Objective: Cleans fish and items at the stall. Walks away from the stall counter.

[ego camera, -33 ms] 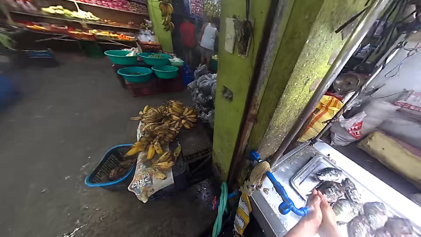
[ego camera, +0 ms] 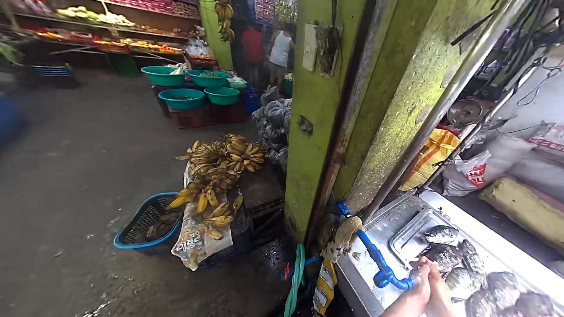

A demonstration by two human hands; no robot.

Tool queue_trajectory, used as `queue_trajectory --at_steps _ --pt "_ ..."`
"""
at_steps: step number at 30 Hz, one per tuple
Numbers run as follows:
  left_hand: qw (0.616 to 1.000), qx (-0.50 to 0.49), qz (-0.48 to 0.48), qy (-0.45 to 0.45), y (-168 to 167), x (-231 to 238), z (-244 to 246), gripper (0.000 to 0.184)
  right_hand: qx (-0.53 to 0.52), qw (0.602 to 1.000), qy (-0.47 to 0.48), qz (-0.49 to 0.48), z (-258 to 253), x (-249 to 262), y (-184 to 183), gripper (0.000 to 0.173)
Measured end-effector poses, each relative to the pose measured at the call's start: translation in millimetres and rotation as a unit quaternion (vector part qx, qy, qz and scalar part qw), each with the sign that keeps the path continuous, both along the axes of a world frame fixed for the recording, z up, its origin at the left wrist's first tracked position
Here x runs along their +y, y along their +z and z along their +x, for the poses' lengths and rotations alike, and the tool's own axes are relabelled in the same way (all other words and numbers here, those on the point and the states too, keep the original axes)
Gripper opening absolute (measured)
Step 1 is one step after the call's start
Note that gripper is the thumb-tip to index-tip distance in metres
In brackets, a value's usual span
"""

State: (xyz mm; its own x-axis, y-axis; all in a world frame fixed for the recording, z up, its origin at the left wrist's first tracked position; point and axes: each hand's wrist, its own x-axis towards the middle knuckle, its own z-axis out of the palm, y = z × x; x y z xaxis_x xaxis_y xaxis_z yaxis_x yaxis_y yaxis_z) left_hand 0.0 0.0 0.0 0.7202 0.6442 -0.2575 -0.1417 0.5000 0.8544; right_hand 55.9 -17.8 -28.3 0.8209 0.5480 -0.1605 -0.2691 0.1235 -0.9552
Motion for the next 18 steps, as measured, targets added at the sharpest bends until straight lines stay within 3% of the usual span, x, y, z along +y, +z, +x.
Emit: queue_trajectory --at_steps 2,4,9,14,18 --pt "0.996 -0.049 0.069 -0.017 -30 8 9 0.044 -0.042 0.997 -0.051 -0.040 -8 0 3 0.026" --pt "0.994 -0.098 0.056 0.008 -37 8 11 0.038 -0.075 0.992 -0.076 -0.064 -17 1 17 0.039" --pt "0.991 -0.129 -0.001 -0.018 -33 16 1 0.034 -0.048 0.988 -0.143 -0.016 -31 6 34 0.039" --pt "0.988 -0.050 0.148 0.014 -48 27 18 0.030 -0.047 0.994 -0.098 -0.033 -27 0 17 0.034" --pt "0.977 0.094 0.168 -0.088 -31 36 19 0.040 -0.133 0.985 -0.090 -0.069 -24 -21 3 0.048"
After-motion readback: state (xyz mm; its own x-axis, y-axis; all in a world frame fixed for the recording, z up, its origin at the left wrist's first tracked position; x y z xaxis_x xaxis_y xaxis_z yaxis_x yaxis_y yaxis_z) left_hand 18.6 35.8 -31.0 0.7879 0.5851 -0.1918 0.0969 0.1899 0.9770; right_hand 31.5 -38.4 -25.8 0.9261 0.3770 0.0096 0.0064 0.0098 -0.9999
